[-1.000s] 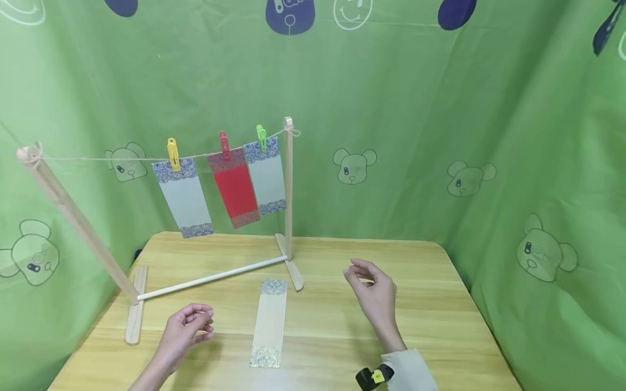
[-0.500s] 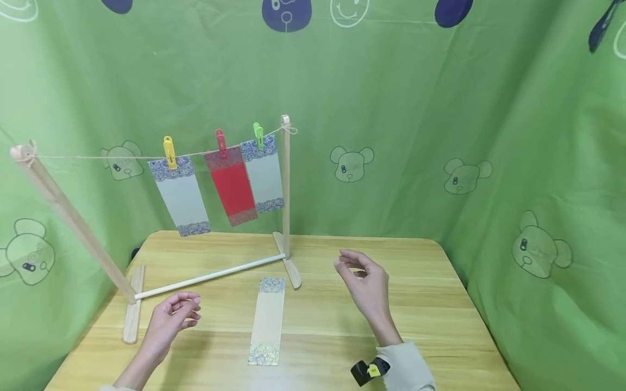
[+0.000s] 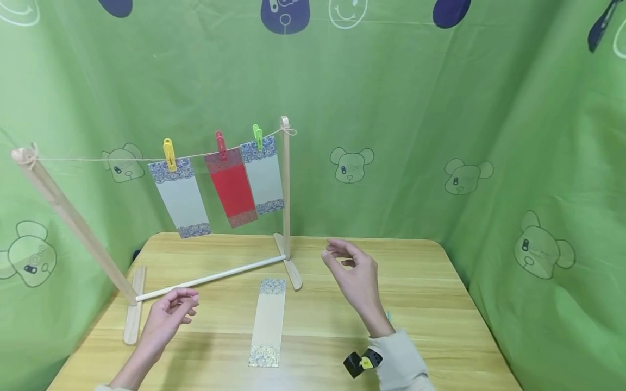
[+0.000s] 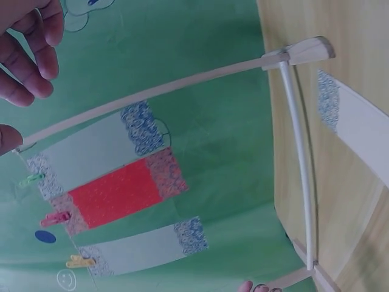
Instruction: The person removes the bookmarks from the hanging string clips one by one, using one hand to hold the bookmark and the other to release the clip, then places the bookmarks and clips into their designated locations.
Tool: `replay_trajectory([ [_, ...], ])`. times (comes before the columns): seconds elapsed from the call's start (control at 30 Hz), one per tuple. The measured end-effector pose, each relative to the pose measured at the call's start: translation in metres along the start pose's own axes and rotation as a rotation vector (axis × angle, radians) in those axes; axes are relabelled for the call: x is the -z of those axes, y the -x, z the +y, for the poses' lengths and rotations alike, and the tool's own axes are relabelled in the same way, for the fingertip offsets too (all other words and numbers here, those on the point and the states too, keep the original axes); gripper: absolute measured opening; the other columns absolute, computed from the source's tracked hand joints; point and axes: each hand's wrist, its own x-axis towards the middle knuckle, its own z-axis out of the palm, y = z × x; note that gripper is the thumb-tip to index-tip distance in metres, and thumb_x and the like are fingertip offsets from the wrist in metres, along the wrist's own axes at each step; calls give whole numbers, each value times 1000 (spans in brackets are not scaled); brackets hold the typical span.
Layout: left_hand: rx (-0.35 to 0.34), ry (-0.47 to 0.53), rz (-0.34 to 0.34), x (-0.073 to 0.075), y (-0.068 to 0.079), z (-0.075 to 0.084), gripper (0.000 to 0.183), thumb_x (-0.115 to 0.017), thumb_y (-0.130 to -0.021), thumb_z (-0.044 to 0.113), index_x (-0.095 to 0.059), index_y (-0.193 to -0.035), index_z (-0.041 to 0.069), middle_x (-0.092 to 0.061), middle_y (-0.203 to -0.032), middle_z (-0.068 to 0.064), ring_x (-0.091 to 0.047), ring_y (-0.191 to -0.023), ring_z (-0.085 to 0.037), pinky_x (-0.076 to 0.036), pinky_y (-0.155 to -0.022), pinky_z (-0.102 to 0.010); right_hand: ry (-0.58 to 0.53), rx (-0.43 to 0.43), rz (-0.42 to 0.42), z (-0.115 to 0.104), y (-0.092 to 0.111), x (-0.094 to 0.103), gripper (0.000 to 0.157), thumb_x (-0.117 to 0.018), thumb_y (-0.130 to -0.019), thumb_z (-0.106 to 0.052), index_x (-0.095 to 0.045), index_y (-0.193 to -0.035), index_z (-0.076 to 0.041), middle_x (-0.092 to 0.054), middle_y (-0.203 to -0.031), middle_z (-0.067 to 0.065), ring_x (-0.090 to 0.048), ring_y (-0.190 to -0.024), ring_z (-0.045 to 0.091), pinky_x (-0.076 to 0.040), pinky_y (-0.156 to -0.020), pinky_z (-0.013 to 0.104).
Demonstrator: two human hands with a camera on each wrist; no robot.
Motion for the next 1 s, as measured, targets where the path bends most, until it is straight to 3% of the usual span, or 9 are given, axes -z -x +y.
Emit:
replay_trajectory([
  [0.4, -105, -32, 23, 6, 2, 9, 20, -68, -91, 13, -63, -108, 2, -65, -93, -12, -61, -74, -15, -58, -64, -28, 36, 93, -84, -61, -4, -5, 27, -70, -88, -2, -65, -114, 5, -67, -106, 18, -62, -92, 21, -54, -79, 25],
  [0.7, -218, -91, 89, 10, 0, 17, 19, -69, -90, 8, -63, -107, 4, -63, -89, -7, -62, -75, -18, -58, -57, -26, -4, 99, -133, -72, -12, -9, 24, -70, -88, -4, -65, -109, 6, -68, -103, 14, -61, -91, 24, -54, -80, 28],
  [1.0, -215, -73, 133, 12, -2, 18, 26, -68, -89, 5, -60, -113, 1, -60, -92, -8, -60, -77, -15, -56, -58, -23, -45, 113, -176, -78, -15, -14, 26, -70, -86, 0, -64, -110, 7, -67, -105, 15, -61, -92, 23, -54, -81, 30],
])
